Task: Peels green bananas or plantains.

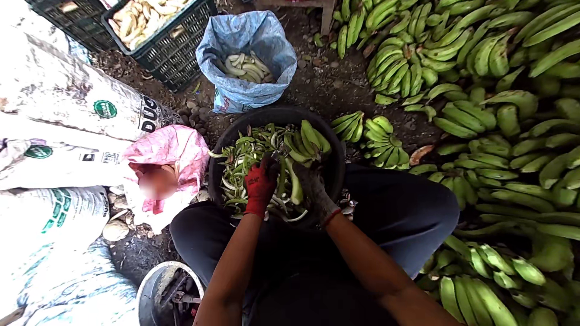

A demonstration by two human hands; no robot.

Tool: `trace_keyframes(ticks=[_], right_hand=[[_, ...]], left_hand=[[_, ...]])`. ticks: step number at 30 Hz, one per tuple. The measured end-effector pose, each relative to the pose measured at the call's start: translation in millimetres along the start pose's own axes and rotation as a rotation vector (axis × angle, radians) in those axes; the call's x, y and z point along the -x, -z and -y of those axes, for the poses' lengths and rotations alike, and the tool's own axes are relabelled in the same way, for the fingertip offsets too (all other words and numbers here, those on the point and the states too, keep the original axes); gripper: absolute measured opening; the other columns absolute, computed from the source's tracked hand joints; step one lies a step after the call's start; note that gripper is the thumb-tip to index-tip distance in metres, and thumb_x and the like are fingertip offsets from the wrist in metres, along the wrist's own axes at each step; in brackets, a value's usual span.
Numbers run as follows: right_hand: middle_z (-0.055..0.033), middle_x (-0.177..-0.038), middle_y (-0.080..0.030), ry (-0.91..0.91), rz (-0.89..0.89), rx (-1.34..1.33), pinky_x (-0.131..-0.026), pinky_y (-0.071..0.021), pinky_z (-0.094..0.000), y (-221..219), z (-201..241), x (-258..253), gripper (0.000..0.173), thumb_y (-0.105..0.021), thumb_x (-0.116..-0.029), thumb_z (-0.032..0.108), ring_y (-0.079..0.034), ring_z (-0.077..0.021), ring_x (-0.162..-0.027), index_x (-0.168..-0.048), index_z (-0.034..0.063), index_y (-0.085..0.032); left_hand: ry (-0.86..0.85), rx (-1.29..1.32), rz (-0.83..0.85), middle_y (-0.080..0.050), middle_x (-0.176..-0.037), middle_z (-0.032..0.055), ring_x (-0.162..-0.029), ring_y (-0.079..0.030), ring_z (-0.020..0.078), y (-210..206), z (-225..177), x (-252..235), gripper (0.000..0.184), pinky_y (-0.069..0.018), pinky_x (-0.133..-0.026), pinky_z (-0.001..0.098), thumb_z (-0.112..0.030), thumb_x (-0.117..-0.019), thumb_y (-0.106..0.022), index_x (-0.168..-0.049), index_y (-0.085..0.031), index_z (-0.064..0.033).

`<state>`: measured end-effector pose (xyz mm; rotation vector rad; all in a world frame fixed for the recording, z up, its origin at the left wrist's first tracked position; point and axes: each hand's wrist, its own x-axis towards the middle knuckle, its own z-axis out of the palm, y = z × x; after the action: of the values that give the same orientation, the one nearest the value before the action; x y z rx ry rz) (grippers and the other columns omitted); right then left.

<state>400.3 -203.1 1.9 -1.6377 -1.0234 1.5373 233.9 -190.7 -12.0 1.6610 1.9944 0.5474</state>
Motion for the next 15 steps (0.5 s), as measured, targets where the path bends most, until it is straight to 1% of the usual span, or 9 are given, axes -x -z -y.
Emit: trace_keyframes(ticks=[1, 2, 5, 7, 8, 10, 11, 13, 15], right_hand=[[-0.0124, -0.121, -0.067, -0.003, -0.004, -0.035, -0.088, -0.0579, -0.0439, 3, 4, -3, 0.05, -0.051, -0.1045, 0.049, -0.067, -0.0212, -0.103, -0.139, 0.0127, -0.058], [-0.0114, -0.121, -0.068, -0.003, -0.016, -0.037, -0.088, -0.0571, -0.045, 7, 9, -6, 0.051, -0.051, -0.1034, 0.051, -0.067, -0.0211, -0.102, -0.139, 0.0146, -0.059], [-0.0102, -0.118, -0.067, -0.022, -0.105, -0.002, -0.08, -0.0549, -0.0482, 15, 31, -11, 0.059, -0.047, -0.1002, 0.064, -0.065, -0.0228, -0.096, -0.14, 0.0218, -0.057], [-0.0089, -0.126, -0.066, -0.003, -0.098, 0.013, -0.084, -0.055, -0.0509, 16, 37, -13, 0.064, -0.042, -0.0999, 0.068, -0.065, -0.024, -0.102, -0.146, 0.0256, -0.052], [-0.0071, -0.127, -0.066, -0.005, -0.064, -0.011, -0.084, -0.0554, -0.0492, 15, 38, -11, 0.063, -0.041, -0.1006, 0.068, -0.065, -0.0222, -0.103, -0.147, 0.0267, -0.051], [-0.0019, -0.101, -0.067, -0.037, 0.035, -0.238, -0.067, -0.0557, -0.032, 4, 31, -9, 0.049, -0.043, -0.1048, 0.057, -0.063, -0.0113, -0.079, -0.133, 0.0205, -0.058], [-0.0024, -0.092, -0.066, -0.077, 0.106, -0.348, -0.062, -0.0552, -0.0291, -1, 26, -9, 0.044, -0.043, -0.1068, 0.05, -0.062, -0.0107, -0.071, -0.126, 0.0152, -0.059], [-0.0088, -0.088, -0.067, -0.161, 0.227, -0.427, -0.06, -0.0579, -0.0316, -6, 15, -11, 0.045, -0.041, -0.1091, 0.045, -0.066, -0.0164, -0.069, -0.125, 0.0076, -0.059], [-0.012, -0.093, -0.069, -0.177, 0.263, -0.324, -0.066, -0.0596, -0.0349, -5, 7, -10, 0.046, -0.037, -0.1105, 0.043, -0.068, -0.0199, -0.075, -0.126, 0.0054, -0.059]], left_hand=[[-0.001, 0.059, 0.034, -0.065, -0.124, 0.0221, -0.105, -0.066, 0.0437, 6, -2, 4, 0.05, -0.0502, -0.084, 0.0671, -0.048, -0.1058, -0.047, -0.15, -0.051, -0.0267], [-0.007, 0.132, 0.093, -0.067, -0.125, 0.018, -0.108, -0.067, 0.039, 12, -4, 10, 0.049, -0.0516, -0.089, 0.0651, -0.049, -0.1064, -0.045, -0.15, -0.052, -0.0267], [-0.082, 0.327, 0.295, -0.069, -0.126, 0.0065, -0.112, -0.067, 0.0222, 25, -7, 39, 0.049, -0.0534, -0.097, 0.0534, -0.049, -0.1065, -0.042, -0.146, -0.056, -0.0241], [-0.105, 0.356, 0.355, -0.069, -0.127, 0.006, -0.112, -0.067, 0.0202, 32, -11, 52, 0.05, -0.0523, -0.099, 0.0502, -0.049, -0.1061, -0.042, -0.145, -0.058, -0.0225], [-0.108, 0.327, 0.34, -0.069, -0.127, 0.0065, -0.112, -0.066, 0.0211, 34, -12, 53, 0.05, -0.0522, -0.098, 0.0504, -0.049, -0.1062, -0.042, -0.145, -0.058, -0.0223], [-0.113, 0.169, 0.244, -0.069, -0.127, 0.0129, -0.112, -0.067, 0.0306, 33, -11, 42, 0.047, -0.0519, -0.095, 0.0576, -0.045, -0.1061, -0.044, -0.144, -0.059, -0.0216], [-0.109, 0.067, 0.178, -0.067, -0.124, 0.0189, -0.108, -0.067, 0.0385, 30, -9, 32, 0.046, -0.0511, -0.09, 0.063, -0.041, -0.1049, -0.049, -0.145, -0.058, -0.0216], [-0.081, -0.046, 0.055, -0.063, -0.126, 0.0276, -0.109, -0.062, 0.05, 26, -5, 13, 0.049, -0.0464, -0.089, 0.07, -0.037, -0.1016, -0.059, -0.147, -0.055, -0.0212], [-0.069, -0.077, -0.029, -0.063, -0.124, 0.0282, -0.104, -0.062, 0.051, 23, -4, 2, 0.049, -0.0473, -0.084, 0.0702, -0.039, -0.1013, -0.058, -0.147, -0.055, -0.0222]])
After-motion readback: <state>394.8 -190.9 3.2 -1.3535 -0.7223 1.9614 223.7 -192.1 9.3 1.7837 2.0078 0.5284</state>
